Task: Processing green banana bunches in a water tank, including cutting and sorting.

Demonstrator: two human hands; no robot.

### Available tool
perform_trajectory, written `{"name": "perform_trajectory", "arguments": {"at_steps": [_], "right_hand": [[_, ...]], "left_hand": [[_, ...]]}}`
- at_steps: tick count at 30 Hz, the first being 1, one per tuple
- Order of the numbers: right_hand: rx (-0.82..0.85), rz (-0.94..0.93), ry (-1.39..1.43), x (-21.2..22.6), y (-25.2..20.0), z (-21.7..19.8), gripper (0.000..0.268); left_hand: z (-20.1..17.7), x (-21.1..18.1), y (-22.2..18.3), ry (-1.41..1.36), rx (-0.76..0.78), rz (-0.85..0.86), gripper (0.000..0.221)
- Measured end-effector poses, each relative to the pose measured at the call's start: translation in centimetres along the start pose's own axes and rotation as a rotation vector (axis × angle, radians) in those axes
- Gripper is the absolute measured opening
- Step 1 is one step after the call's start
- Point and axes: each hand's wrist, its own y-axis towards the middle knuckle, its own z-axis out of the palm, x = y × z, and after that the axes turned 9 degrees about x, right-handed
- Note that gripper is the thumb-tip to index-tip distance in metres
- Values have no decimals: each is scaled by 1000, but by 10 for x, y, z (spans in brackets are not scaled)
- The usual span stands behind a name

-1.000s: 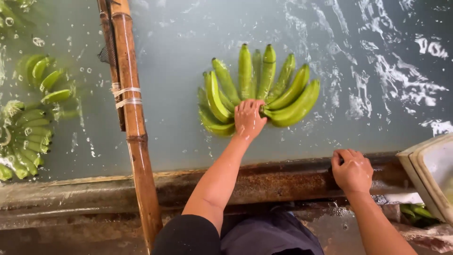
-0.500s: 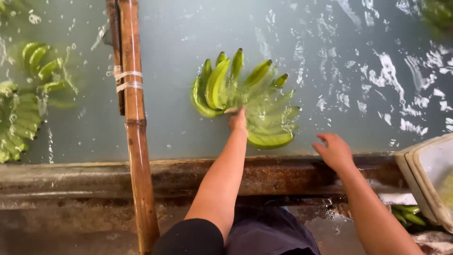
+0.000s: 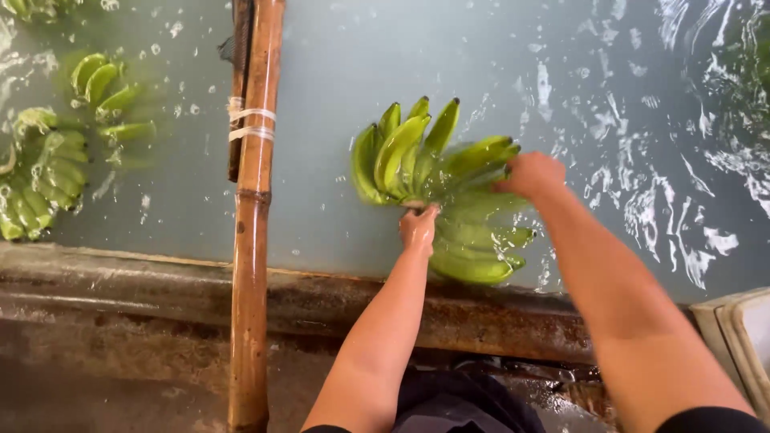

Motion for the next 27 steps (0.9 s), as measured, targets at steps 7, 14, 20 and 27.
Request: {"name": "perform_trajectory", "arguments": {"at_steps": [7,14,20,27], "right_hand": [[-170,-209,230,-58,29,-1,33],[-419,-72,1005,-60,-10,20,19],[-490,101,-328,-117,-14,152,21],[135,-2,600,-122,-27,174,30]], "left_hand": [[2,17,8,-102,43,-13,44],[8,19,-3,-57,-28,-43,57],[22,13,-54,-142,91,-462,119],[18,17,-53,-312,259,-382,85]]}}
